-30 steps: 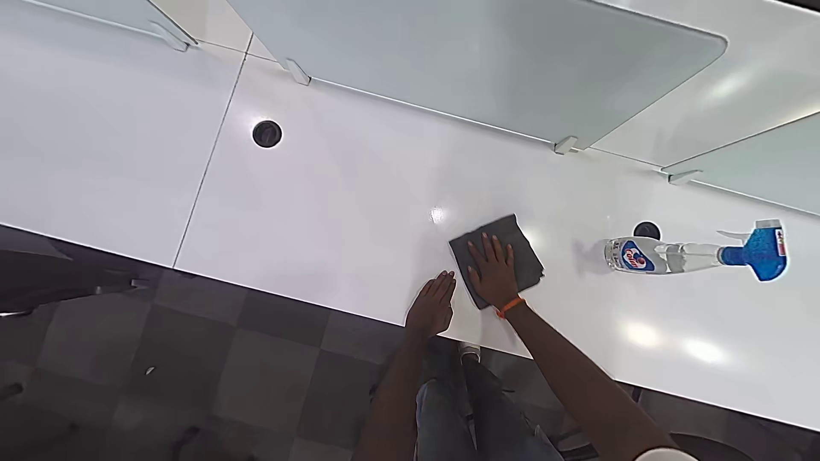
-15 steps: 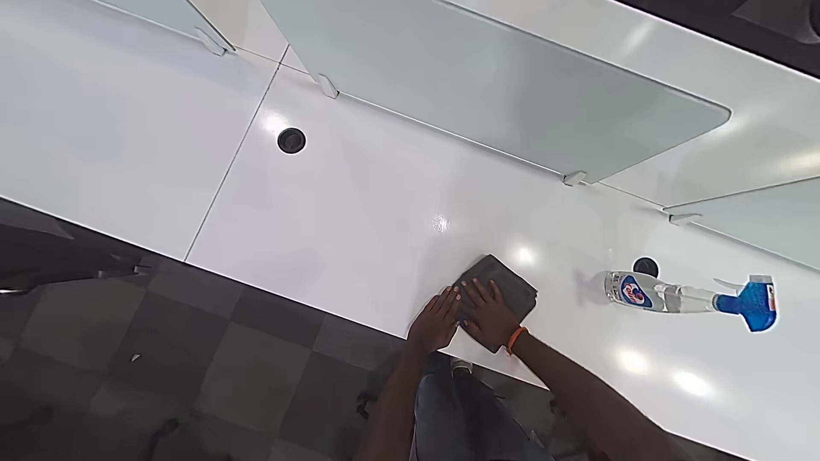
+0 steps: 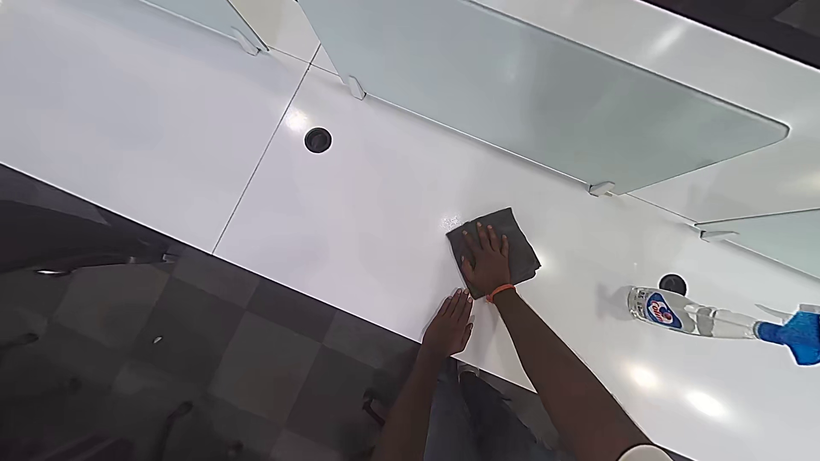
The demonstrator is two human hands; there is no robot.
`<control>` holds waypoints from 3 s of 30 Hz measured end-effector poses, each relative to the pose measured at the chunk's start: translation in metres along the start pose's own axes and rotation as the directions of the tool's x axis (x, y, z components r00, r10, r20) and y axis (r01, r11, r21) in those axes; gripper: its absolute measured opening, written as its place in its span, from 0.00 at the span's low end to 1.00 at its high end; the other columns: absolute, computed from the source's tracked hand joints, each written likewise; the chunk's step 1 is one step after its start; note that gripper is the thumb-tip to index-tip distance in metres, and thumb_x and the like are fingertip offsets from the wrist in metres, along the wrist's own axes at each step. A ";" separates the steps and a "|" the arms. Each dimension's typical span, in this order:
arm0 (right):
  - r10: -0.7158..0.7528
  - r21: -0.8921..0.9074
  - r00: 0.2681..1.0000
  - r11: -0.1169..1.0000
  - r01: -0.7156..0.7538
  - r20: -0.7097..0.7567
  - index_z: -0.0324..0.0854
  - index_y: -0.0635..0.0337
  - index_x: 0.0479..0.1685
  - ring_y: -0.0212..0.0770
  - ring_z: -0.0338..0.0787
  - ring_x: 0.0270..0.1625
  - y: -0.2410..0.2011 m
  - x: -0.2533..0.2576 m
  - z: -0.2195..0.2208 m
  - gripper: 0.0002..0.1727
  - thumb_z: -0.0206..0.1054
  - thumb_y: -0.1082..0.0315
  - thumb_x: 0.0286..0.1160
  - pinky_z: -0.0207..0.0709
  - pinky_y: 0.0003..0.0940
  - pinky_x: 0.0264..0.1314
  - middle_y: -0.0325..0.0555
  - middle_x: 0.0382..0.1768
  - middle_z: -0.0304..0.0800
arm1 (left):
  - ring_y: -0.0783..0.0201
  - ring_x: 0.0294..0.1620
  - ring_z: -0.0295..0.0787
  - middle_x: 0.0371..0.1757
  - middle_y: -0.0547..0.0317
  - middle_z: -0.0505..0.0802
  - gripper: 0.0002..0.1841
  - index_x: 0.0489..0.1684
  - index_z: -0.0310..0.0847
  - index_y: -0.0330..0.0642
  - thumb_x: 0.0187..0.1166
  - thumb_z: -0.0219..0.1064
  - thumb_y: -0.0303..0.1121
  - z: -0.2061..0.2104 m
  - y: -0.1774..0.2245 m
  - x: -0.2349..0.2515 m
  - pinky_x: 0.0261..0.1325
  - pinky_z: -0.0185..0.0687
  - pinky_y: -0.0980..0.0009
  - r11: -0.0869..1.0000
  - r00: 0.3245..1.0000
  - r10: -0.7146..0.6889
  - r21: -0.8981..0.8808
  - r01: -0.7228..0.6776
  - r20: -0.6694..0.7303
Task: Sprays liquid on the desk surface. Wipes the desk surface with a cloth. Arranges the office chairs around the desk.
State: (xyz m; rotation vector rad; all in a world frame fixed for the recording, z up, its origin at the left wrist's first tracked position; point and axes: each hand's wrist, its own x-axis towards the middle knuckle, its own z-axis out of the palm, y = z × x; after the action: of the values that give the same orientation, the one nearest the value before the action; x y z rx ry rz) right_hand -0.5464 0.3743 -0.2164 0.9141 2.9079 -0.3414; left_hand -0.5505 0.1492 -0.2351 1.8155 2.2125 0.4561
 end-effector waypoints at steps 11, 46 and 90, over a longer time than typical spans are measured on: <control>0.363 -0.024 0.926 0.930 -0.367 -0.100 0.57 0.32 0.94 0.53 0.45 0.97 0.028 -0.090 0.009 0.37 0.41 0.41 0.82 0.31 0.73 0.91 0.42 0.95 0.50 | 0.48 0.95 0.52 0.92 0.43 0.63 0.35 0.88 0.61 0.32 0.85 0.47 0.47 0.003 -0.001 0.000 0.93 0.50 0.51 1.000 1.000 -0.002 -0.004 0.002 -0.014; 0.805 0.057 0.578 0.588 -0.807 -0.131 0.53 0.38 0.95 0.59 0.40 0.97 0.123 0.154 -0.049 0.40 0.41 0.40 0.79 0.31 0.77 0.88 0.50 0.96 0.43 | 0.57 0.92 0.59 0.90 0.55 0.71 0.29 0.83 0.71 0.39 0.84 0.49 0.41 -0.012 -0.006 0.125 0.89 0.56 0.56 0.997 0.998 0.040 0.061 -0.043 0.051; 0.133 -0.053 0.986 0.990 -0.128 0.103 0.57 0.25 0.93 0.64 0.45 0.95 0.078 -0.155 -0.008 0.37 0.44 0.37 0.79 0.35 0.78 0.87 0.52 0.95 0.49 | 0.52 0.93 0.58 0.91 0.43 0.66 0.35 0.88 0.61 0.33 0.84 0.51 0.47 -0.009 -0.010 0.124 0.91 0.56 0.53 0.997 1.000 0.006 -0.078 -0.008 -0.026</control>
State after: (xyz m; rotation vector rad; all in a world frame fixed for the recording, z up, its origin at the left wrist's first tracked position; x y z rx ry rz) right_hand -0.3745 0.3525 -0.2022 1.0401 2.7312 -0.3024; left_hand -0.5877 0.2686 -0.2292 1.7873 2.1736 0.5624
